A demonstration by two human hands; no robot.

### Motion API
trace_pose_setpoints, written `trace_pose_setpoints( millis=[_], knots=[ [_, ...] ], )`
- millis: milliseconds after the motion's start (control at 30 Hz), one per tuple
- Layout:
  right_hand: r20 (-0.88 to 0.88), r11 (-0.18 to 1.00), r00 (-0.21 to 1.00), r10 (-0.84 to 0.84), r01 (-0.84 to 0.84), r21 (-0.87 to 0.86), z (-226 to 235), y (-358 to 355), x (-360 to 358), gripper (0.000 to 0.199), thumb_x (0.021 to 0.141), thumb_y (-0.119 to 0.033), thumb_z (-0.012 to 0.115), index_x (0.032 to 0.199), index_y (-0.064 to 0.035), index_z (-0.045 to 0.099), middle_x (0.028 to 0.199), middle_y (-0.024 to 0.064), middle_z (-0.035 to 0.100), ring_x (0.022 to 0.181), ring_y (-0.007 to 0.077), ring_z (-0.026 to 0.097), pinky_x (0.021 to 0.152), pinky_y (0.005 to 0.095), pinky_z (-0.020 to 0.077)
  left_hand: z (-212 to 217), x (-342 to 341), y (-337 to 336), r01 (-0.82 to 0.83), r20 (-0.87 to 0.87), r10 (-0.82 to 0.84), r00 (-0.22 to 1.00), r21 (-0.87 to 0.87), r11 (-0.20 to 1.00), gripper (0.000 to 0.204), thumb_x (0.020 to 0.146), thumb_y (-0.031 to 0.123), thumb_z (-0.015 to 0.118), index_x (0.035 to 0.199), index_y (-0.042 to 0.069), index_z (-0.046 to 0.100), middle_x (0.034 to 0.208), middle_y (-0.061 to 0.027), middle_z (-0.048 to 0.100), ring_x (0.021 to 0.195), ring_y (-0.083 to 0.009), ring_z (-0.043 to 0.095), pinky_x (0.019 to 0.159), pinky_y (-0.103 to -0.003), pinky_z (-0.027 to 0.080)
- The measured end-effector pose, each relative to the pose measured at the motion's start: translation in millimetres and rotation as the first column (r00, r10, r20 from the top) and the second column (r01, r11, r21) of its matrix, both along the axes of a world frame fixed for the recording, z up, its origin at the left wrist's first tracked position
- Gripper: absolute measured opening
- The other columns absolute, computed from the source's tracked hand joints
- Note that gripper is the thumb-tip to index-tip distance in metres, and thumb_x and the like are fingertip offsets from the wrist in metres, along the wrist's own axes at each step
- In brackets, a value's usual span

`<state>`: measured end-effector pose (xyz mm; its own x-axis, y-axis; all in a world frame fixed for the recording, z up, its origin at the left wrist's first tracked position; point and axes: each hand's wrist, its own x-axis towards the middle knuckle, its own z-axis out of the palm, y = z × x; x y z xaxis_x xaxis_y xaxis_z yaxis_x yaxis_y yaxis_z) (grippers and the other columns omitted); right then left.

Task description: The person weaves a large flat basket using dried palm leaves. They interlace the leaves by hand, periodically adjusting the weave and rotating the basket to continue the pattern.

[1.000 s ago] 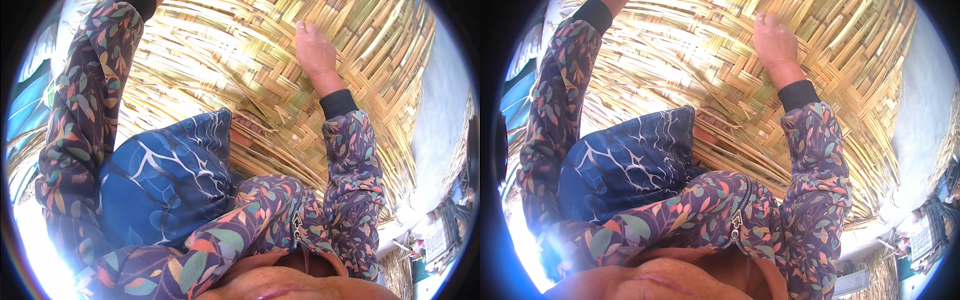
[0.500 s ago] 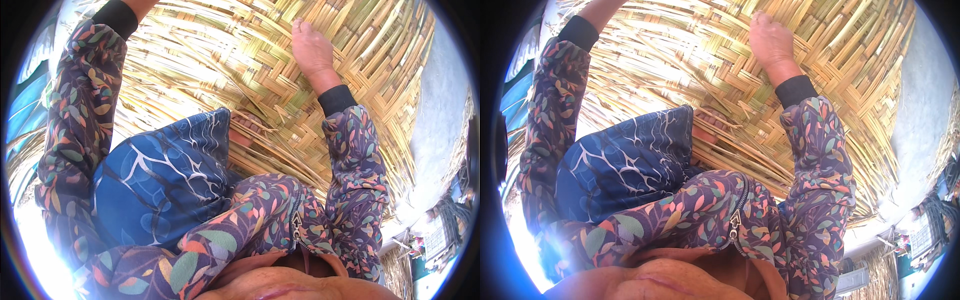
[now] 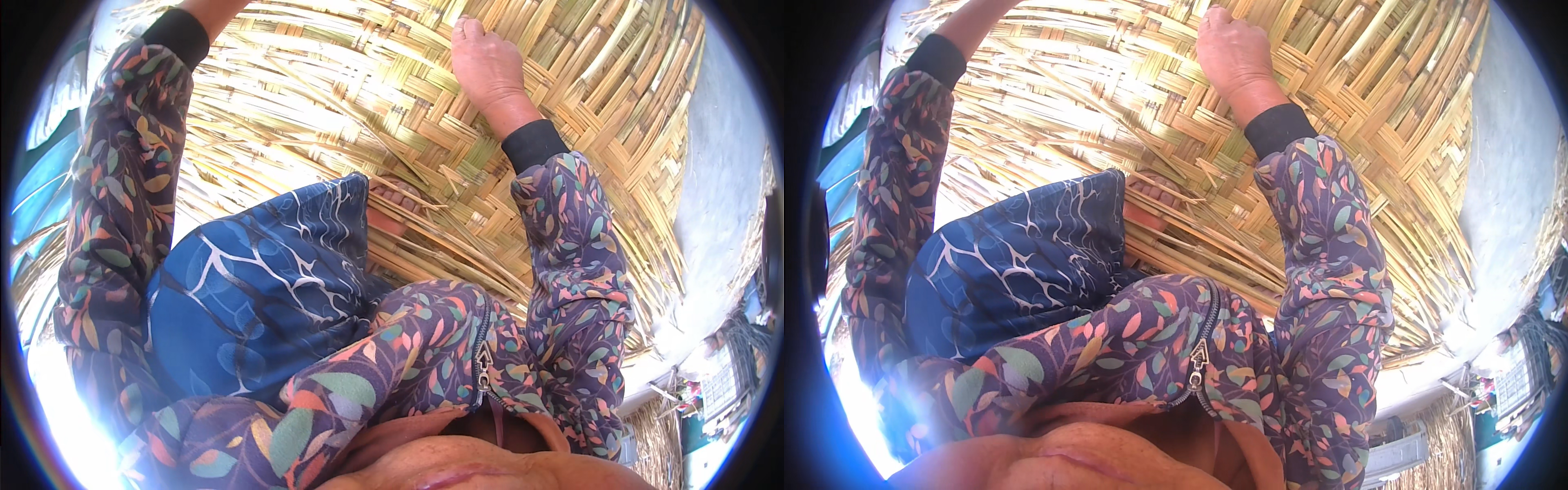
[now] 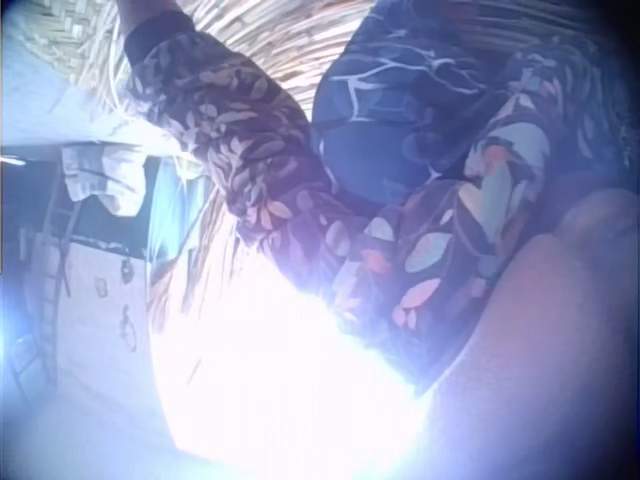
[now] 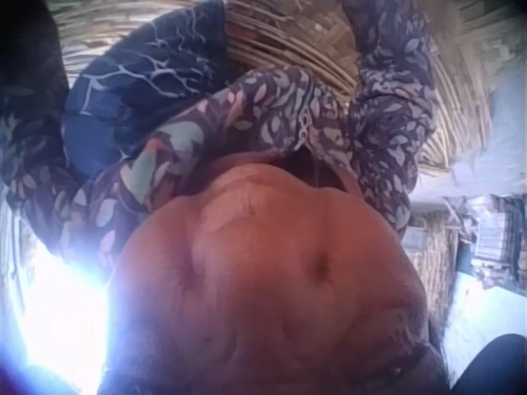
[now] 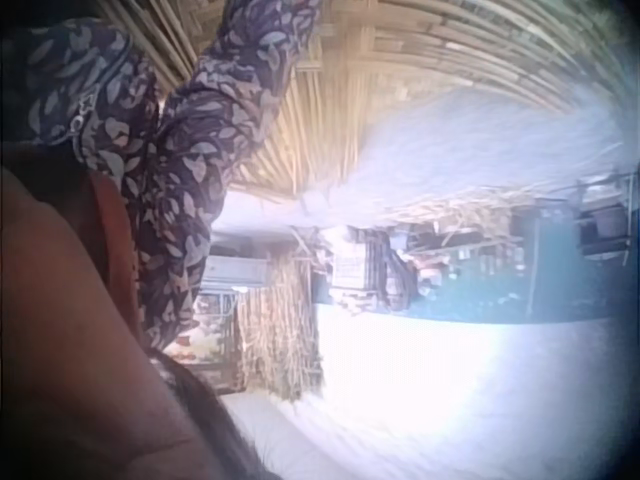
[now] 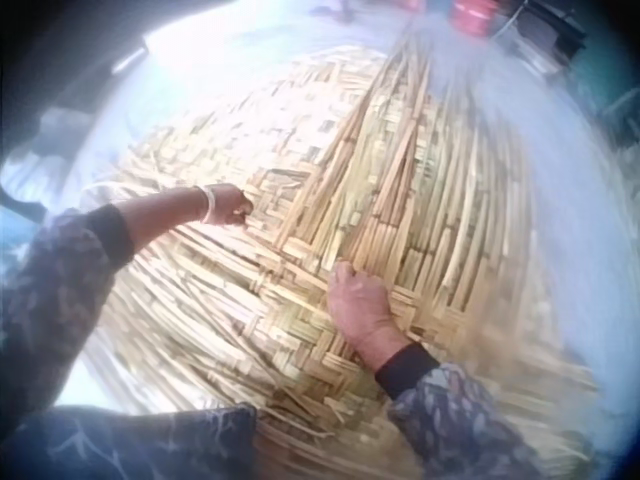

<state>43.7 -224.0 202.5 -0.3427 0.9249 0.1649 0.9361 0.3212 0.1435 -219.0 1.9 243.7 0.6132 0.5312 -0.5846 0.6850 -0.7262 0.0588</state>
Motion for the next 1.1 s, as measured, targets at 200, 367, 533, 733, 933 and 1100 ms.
trace_pose_setpoints(
  millis=[200, 367, 533, 733, 933, 1100],
  knots=[
    [-0.012, 0.997, 1.000, -0.005, 0.006, 0.078, -4, -2, -2, 0.032, 0.085, -0.015, 0.056, 0.114, -0.0030, 0.059, 0.088, 0.0064, 0.060, 0.067, 0.0180, 0.067, 0.053, 0.0349, 0.0540, -4, 23, -94, -0.050, 0.445, -0.127, 0.886, 0.365, 0.930, 0.052, 0.086, 0.037, 0.065, 0.129, 0.009, 0.053, 0.136, -0.0126, 0.051, 0.125, -0.0301, 0.048, 0.104, -0.044, 0.039],
    [-0.210, 0.998, 0.976, -0.060, 0.052, -0.042, -2, -6, 7, 0.029, 0.088, -0.014, 0.053, 0.114, -0.0034, 0.059, 0.091, 0.0097, 0.059, 0.078, 0.0264, 0.065, 0.066, 0.0388, 0.0539, -31, 56, -149, -0.062, 0.402, -0.062, 0.913, 0.287, 0.956, 0.059, 0.090, 0.039, 0.058, 0.139, 0.009, 0.045, 0.146, -0.0132, 0.042, 0.136, -0.0298, 0.038, 0.109, -0.044, 0.035],
    [-0.406, 0.981, 0.904, -0.136, 0.066, -0.181, 10, -26, 6, 0.023, 0.088, -0.029, 0.060, 0.094, -0.0076, 0.063, 0.096, 0.0104, 0.061, 0.095, 0.0302, 0.059, 0.080, 0.0456, 0.0480, -44, 45, -156, -0.014, 0.380, -0.208, 0.901, 0.506, 0.862, 0.059, 0.096, 0.051, 0.044, 0.136, 0.007, 0.047, 0.137, -0.0122, 0.051, 0.127, -0.0267, 0.048, 0.105, -0.044, 0.037],
    [-0.396, 0.984, 0.909, -0.129, 0.068, -0.165, 16, -62, -1, 0.028, 0.083, -0.031, 0.067, 0.099, -0.0087, 0.062, 0.116, 0.0078, 0.057, 0.115, 0.0275, 0.050, 0.093, 0.0430, 0.0417, -11, 47, -189, 0.035, 0.041, -0.048, 0.998, 0.271, 0.962, 0.074, 0.090, 0.061, 0.049, 0.148, 0.016, 0.037, 0.156, -0.0050, 0.032, 0.147, -0.0207, 0.022, 0.120, -0.043, 0.016],
    [-0.348, 0.969, 0.923, -0.164, 0.083, -0.235, 13, -58, -5, 0.016, 0.088, -0.021, 0.059, 0.099, -0.0087, 0.058, 0.115, 0.0089, 0.059, 0.113, 0.0294, 0.053, 0.088, 0.0446, 0.0444, 6, 51, -178, -0.117, 0.252, 0.043, 0.967, 0.287, 0.951, 0.026, 0.096, 0.036, 0.053, 0.109, 0.015, 0.061, 0.107, -0.0011, 0.064, 0.112, -0.0174, 0.059, 0.108, -0.042, 0.034],
    [-0.402, 0.897, 0.848, -0.346, 0.172, -0.408, 52, -49, -11, 0.013, 0.094, -0.018, 0.045, 0.095, -0.0076, 0.053, 0.099, 0.0146, 0.064, 0.091, 0.0379, 0.061, 0.072, 0.0514, 0.0480, 32, 34, -196, -0.326, 0.521, 0.048, 0.852, 0.456, 0.828, 0.033, 0.088, 0.028, 0.066, 0.118, 0.015, 0.060, 0.124, -0.0065, 0.060, 0.122, -0.0216, 0.053, 0.112, -0.044, 0.032]
  ],
)
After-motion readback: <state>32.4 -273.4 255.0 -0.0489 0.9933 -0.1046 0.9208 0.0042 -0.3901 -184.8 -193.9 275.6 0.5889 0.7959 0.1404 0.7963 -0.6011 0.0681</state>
